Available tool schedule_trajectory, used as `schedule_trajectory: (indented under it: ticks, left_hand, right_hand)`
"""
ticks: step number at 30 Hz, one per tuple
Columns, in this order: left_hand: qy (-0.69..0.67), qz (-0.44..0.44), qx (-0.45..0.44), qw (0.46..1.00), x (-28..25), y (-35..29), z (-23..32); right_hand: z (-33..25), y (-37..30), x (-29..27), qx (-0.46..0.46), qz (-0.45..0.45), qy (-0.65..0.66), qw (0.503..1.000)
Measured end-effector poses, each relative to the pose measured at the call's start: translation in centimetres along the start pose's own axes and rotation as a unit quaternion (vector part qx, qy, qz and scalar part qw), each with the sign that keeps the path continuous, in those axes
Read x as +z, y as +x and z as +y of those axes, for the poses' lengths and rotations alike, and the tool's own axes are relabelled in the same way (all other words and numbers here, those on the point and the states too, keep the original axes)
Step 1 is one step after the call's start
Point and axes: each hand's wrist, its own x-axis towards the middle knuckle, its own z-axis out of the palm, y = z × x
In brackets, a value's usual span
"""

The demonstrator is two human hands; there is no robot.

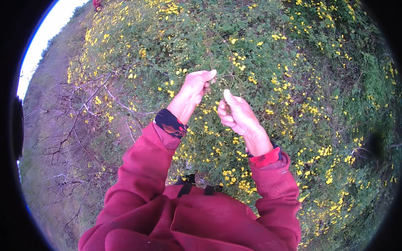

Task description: The person repeatedly reaches into a bush with yellow flowers, plucks small flower clusters, and places them into a white bowl held in the left hand. The person moves slightly along the bush while continuing to pick flowers.

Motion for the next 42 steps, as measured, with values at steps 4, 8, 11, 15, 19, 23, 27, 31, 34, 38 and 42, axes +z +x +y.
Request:
schedule_trajectory:
  ticks: [4,8,11,15,19,23,27,31,34,38,42]
  left_hand:
    - [-0.03,-0.007,-0.036,0.999,-0.4,0.4,-0.2]
    - [-0.055,-0.018,-0.052,0.997,0.7,1.0,-0.9]
    - [-0.067,-0.007,-0.063,0.996,1.5,1.0,-1.1]
    - [-0.067,0.005,-0.047,0.997,1.4,0.6,-1.3]
    - [-0.062,0.015,-0.024,0.998,1.3,0.2,-1.7]
    - [-0.089,0.005,-0.038,0.995,1.1,0.0,-1.8]
    - [-0.134,-0.009,-0.042,0.99,-0.2,0.3,-1.0]
    - [-0.148,-0.041,-0.066,0.986,-0.7,0.6,-1.4]
    - [-0.147,-0.08,-0.065,0.984,-0.7,0.7,-1.9]
    - [-0.11,0.001,-0.008,0.994,0.2,0.0,-2.6]
    - [-0.055,0.045,-0.003,0.997,0.9,-0.5,-3.1]
  right_hand:
    - [1.3,-0.9,0.3,0.013,-0.038,0.009,0.999]
    - [1.1,0.8,0.9,0.016,0.058,-0.032,0.998]
    - [0.6,2.1,1.0,0.013,0.086,-0.044,0.995]
    - [1.1,2.7,0.9,-0.009,0.05,-0.065,0.997]
    - [2.5,2.3,0.4,-0.045,0.056,-0.006,0.997]
    - [2.8,1.3,-0.5,-0.06,0.028,0.05,0.997]
    - [3.4,0.2,-0.6,-0.044,0.007,0.084,0.995]
    - [3.0,1.0,-0.7,-0.037,0.037,0.118,0.992]
    - [1.9,2.3,-0.9,-0.041,-0.002,0.116,0.992]
    - [2.1,2.1,-0.3,-0.043,0.043,0.045,0.997]
    - [2.6,1.0,0.0,-0.024,0.05,0.05,0.997]
